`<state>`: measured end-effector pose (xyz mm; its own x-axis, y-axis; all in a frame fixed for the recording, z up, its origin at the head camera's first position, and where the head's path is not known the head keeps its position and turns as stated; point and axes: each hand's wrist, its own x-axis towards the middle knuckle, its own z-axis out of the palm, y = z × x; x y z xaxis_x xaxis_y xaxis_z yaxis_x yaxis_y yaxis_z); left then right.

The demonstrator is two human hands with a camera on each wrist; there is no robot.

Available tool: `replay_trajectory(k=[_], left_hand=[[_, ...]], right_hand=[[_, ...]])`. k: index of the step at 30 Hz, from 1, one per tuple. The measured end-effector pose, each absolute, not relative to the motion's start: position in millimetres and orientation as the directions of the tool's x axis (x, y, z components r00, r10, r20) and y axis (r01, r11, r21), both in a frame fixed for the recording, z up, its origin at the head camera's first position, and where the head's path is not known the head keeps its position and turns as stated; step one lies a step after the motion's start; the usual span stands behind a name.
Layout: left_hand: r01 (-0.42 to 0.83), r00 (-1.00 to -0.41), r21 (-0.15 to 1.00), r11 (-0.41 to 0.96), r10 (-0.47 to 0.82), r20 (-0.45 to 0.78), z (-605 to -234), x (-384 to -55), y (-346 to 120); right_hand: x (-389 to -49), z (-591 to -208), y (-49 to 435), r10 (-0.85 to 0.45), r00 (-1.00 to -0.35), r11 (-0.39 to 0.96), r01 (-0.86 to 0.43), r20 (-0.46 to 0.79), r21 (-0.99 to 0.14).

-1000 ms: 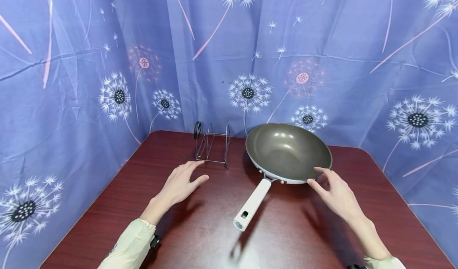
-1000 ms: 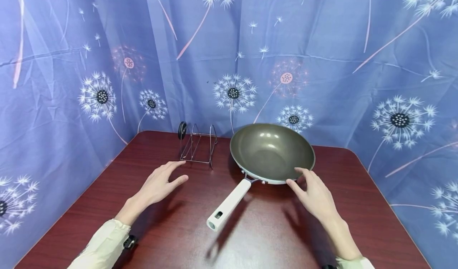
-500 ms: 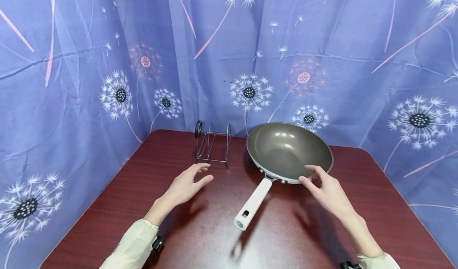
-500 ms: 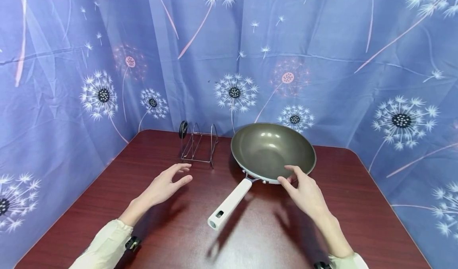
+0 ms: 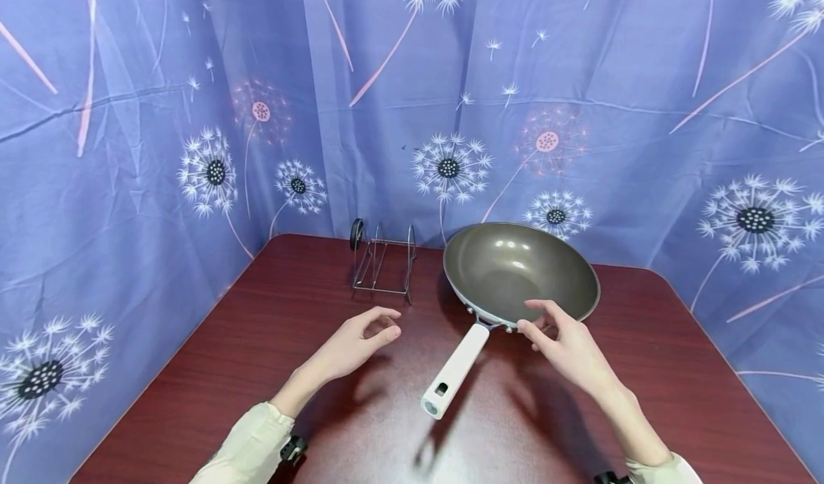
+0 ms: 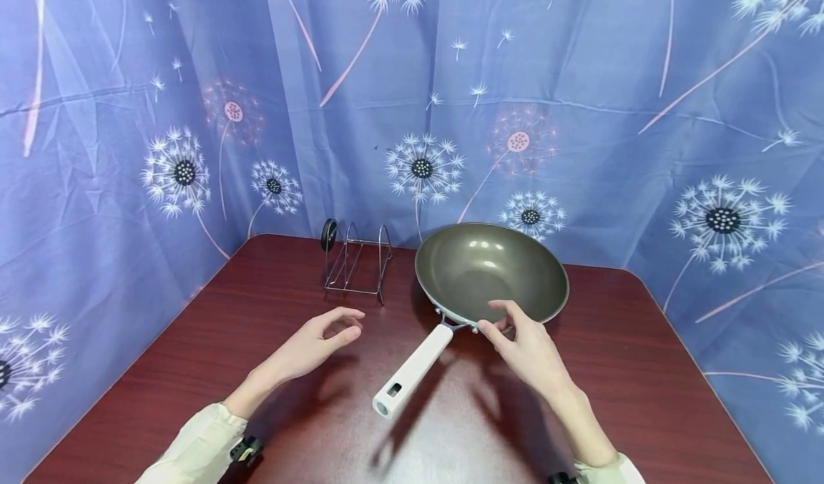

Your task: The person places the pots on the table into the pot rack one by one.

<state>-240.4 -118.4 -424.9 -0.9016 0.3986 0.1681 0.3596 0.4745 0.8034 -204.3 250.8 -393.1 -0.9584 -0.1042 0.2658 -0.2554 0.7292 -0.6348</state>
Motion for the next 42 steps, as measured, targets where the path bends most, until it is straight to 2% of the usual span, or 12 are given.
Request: replay_trajectory(k=[19,28,42], left_hand=[[0.323,-0.874,0.875,0.360,0.468,0.130,-423.1,-231.2,-93.9],[0.266,-0.852,0.933,0.243,0.511,0.110,-426.2,-227.7,-78.8],[0.181,-0.804,0.975,0.133,0.591,0.069,-428.8,-219.5,-61.1]], right_hand=[[-203.7,-391.8,229.2,-0.138,-0.975,0.673,-0.219,0.172,-0.707],[-203.1,-392.4,222.0,-0.167,-0.974,0.667,-0.225,0.152,-0.710],[-208.5,-395.5,203.8,-0.146,-0.988,0.631,-0.132,0.051,-0.764]])
